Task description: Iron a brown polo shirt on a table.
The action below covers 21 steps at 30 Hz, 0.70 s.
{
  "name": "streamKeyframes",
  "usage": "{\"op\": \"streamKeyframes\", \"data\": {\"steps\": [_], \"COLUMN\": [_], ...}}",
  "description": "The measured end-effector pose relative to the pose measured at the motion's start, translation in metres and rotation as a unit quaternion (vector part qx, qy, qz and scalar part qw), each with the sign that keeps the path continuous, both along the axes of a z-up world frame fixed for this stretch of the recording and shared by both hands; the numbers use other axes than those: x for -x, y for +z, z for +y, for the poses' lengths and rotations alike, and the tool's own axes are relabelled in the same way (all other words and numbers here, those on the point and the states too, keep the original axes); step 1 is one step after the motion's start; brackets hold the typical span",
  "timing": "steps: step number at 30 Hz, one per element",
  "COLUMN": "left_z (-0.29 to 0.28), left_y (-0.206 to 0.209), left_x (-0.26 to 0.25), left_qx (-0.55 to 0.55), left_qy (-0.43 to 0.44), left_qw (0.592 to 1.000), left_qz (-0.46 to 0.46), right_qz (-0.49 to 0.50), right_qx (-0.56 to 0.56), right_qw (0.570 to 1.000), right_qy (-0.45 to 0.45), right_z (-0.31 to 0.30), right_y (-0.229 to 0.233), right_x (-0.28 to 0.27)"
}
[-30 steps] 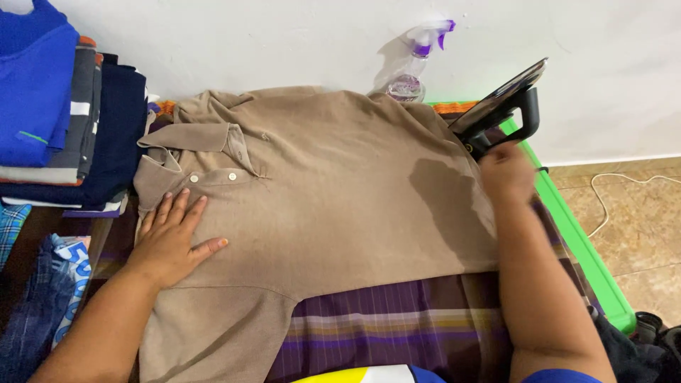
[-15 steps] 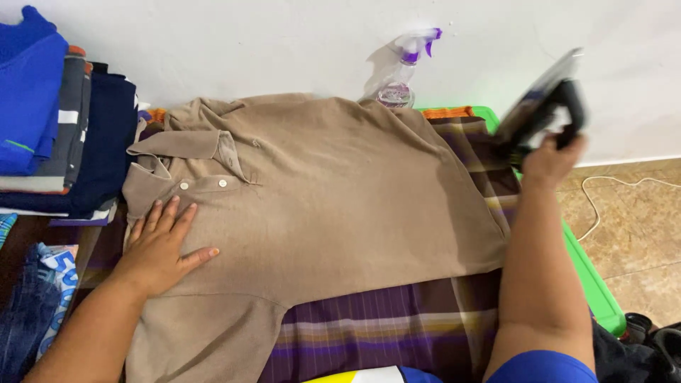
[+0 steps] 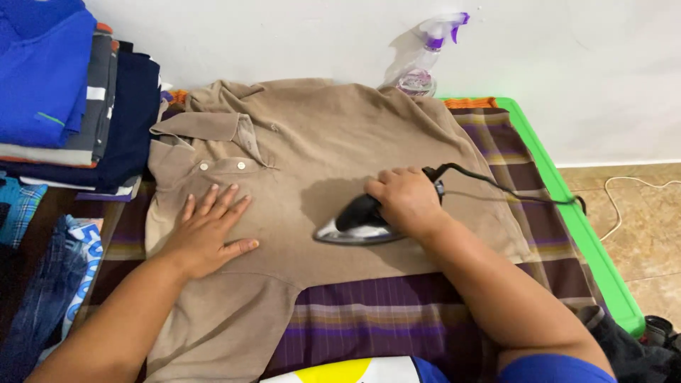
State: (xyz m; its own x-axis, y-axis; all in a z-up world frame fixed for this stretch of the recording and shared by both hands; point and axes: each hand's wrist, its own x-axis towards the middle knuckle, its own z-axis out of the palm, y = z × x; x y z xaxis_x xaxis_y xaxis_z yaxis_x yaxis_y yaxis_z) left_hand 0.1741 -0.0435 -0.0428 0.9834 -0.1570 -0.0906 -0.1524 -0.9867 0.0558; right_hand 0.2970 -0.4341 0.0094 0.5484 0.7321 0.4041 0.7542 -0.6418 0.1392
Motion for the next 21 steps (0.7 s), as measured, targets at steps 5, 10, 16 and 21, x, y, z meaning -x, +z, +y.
{"op": "streamKeyframes", "data": {"steps": [5, 10, 16, 21], "left_z": [0.005, 0.014, 0.01, 0.014], "left_y": [0.007, 0.009, 0.018, 0.024], "left_x": [0.002, 0.003, 0.008, 0.01], "left_qx": [-0.009, -0.005, -0.022, -0.013], "left_qy": [0.03, 0.053, 0.04, 0.047], "left_qw": [0.999, 0.998, 0.997, 0.995], "left_qz": [0.034, 0.045, 0.068, 0.082], "right_qz": [0.099, 0.058, 0.123, 0.143], "right_qx": [0.069, 0.015, 0.07, 0.118], "right_qw": [0.947, 0.897, 0.951, 0.962], "right_qy": [-0.299, -0.439, -0.276, -0.2], "right_z": [-0.008, -0.076, -0.001, 0.0], "right_y": [0.023, 0.022, 0.029, 0.023], "right_x": [-0.048, -0.081, 0.012, 0.076]}}
